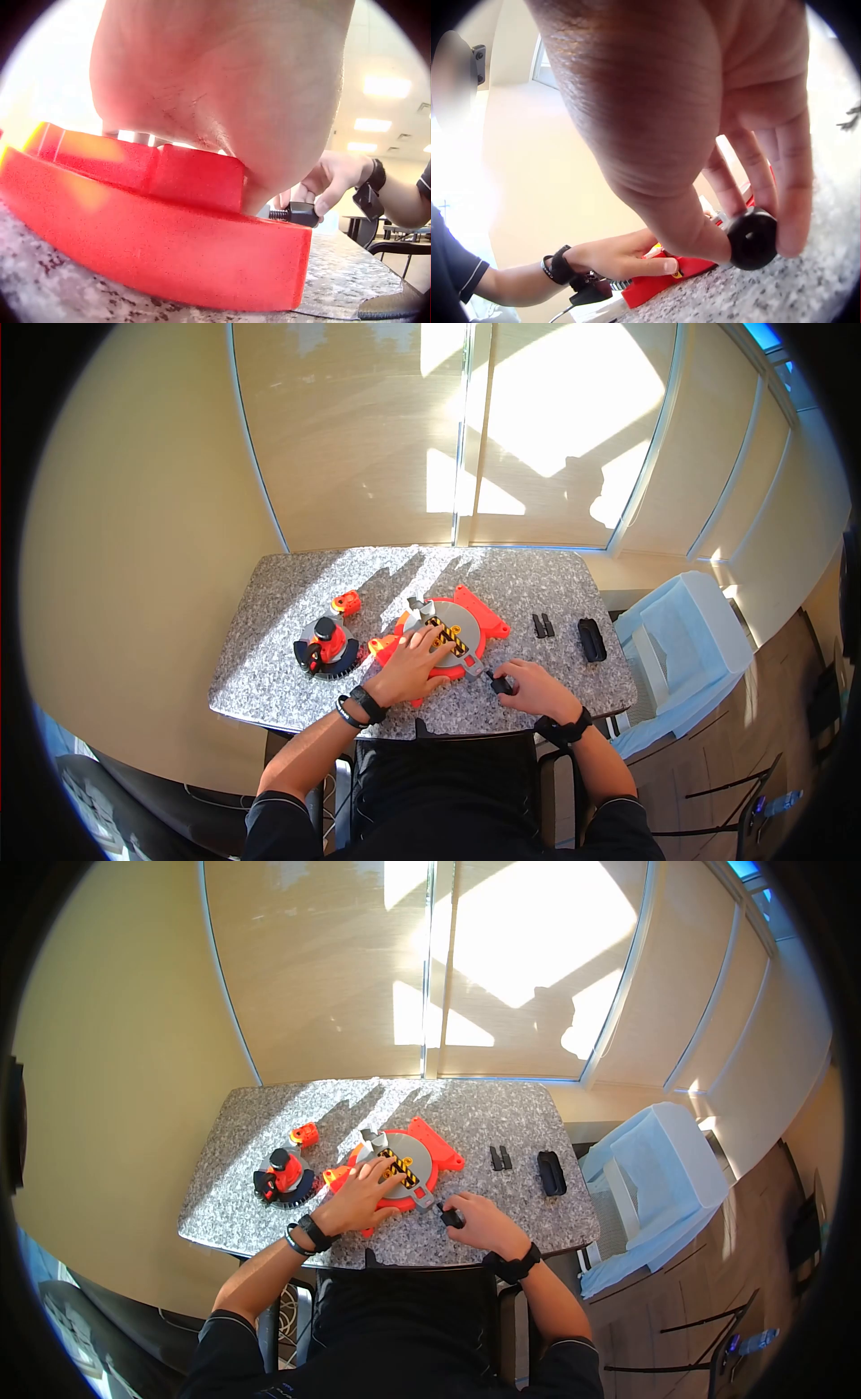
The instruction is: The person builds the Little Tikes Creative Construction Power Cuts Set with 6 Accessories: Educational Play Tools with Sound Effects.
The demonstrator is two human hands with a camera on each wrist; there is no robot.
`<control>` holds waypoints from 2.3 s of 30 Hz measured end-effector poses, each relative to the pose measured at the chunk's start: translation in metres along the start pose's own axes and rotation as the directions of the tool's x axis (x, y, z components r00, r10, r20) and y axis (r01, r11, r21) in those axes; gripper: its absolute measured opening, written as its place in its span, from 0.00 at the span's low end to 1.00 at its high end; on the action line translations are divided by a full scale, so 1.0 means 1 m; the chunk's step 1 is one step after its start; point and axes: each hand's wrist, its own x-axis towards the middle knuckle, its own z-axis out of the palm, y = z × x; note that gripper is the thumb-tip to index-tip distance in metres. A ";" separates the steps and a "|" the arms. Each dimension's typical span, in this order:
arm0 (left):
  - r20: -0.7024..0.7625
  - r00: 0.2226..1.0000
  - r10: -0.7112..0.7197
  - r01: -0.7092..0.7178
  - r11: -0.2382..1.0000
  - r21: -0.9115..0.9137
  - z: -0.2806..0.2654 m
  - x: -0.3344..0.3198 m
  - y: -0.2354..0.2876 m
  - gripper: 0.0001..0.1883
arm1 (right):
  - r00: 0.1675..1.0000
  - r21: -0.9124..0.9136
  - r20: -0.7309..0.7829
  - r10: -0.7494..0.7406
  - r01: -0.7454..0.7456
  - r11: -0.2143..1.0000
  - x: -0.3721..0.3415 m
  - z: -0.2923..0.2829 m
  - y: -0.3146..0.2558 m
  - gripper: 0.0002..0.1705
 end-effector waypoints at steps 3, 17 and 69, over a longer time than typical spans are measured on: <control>-0.043 0.997 0.057 -0.057 0.998 -0.004 -0.003 0.002 -0.003 0.36 | 1.000 0.012 0.012 0.012 -0.012 1.000 0.001 0.001 0.001 0.24; -0.055 0.998 0.020 -0.023 0.998 -0.061 0.004 0.011 -0.004 0.35 | 0.996 0.062 0.041 0.077 -0.080 0.995 0.002 -0.003 -0.005 0.22; 0.015 0.999 0.050 -0.052 0.991 0.125 0.018 0.023 0.038 0.12 | 1.000 0.007 -0.007 -0.026 0.026 1.000 0.001 0.005 -0.003 0.23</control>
